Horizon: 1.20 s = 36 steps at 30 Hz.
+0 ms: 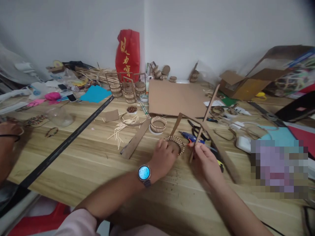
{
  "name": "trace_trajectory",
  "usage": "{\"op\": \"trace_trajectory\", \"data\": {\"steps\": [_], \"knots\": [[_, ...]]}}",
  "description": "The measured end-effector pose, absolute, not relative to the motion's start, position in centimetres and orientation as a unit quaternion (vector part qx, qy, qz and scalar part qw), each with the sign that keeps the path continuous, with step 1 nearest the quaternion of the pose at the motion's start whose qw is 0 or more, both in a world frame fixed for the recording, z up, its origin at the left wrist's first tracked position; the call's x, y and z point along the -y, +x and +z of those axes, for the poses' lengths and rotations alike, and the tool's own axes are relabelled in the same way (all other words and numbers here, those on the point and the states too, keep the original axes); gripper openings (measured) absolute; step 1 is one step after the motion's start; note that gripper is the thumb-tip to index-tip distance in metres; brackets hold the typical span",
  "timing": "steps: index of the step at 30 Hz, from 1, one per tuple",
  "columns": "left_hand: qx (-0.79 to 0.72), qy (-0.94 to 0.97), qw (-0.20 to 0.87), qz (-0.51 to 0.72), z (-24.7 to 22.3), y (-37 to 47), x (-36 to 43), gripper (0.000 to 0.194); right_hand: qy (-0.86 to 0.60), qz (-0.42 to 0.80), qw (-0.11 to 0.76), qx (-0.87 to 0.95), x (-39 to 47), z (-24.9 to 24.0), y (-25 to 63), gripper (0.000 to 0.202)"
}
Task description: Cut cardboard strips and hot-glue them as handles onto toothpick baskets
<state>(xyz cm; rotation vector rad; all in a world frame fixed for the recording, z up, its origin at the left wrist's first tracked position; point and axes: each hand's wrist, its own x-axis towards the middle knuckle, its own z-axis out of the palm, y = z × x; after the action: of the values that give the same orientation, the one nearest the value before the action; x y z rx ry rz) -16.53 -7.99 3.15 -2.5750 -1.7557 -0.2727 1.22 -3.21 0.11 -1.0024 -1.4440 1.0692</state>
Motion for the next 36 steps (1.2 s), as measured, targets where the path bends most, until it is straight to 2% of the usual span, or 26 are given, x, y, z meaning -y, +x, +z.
{"op": "trace_trajectory", "data": {"steps": [5,11,16,36], "knots": [[0.567,-0.809,-0.029,-0.155,2.7,-18.1,8.8,0.024,-0.403,0.420,0.464,0.668,4.2,-1.0,1.4,0.038],[0.545,-0.813,-0.055,-0.197,1.5,-18.6,8.4,0.022,-0.375,0.348,0.383,0.770,4.2,0.4,1.0,0.020],[0.537,-0.811,-0.066,-0.223,0.9,-18.7,8.2,0.020,-0.365,0.297,0.341,0.814,4.2,1.1,0.7,0.021],[0.531,-0.814,-0.076,-0.224,1.1,-18.8,8.9,0.018,-0.322,0.200,0.361,0.852,4.2,0.1,0.3,0.019]]}}
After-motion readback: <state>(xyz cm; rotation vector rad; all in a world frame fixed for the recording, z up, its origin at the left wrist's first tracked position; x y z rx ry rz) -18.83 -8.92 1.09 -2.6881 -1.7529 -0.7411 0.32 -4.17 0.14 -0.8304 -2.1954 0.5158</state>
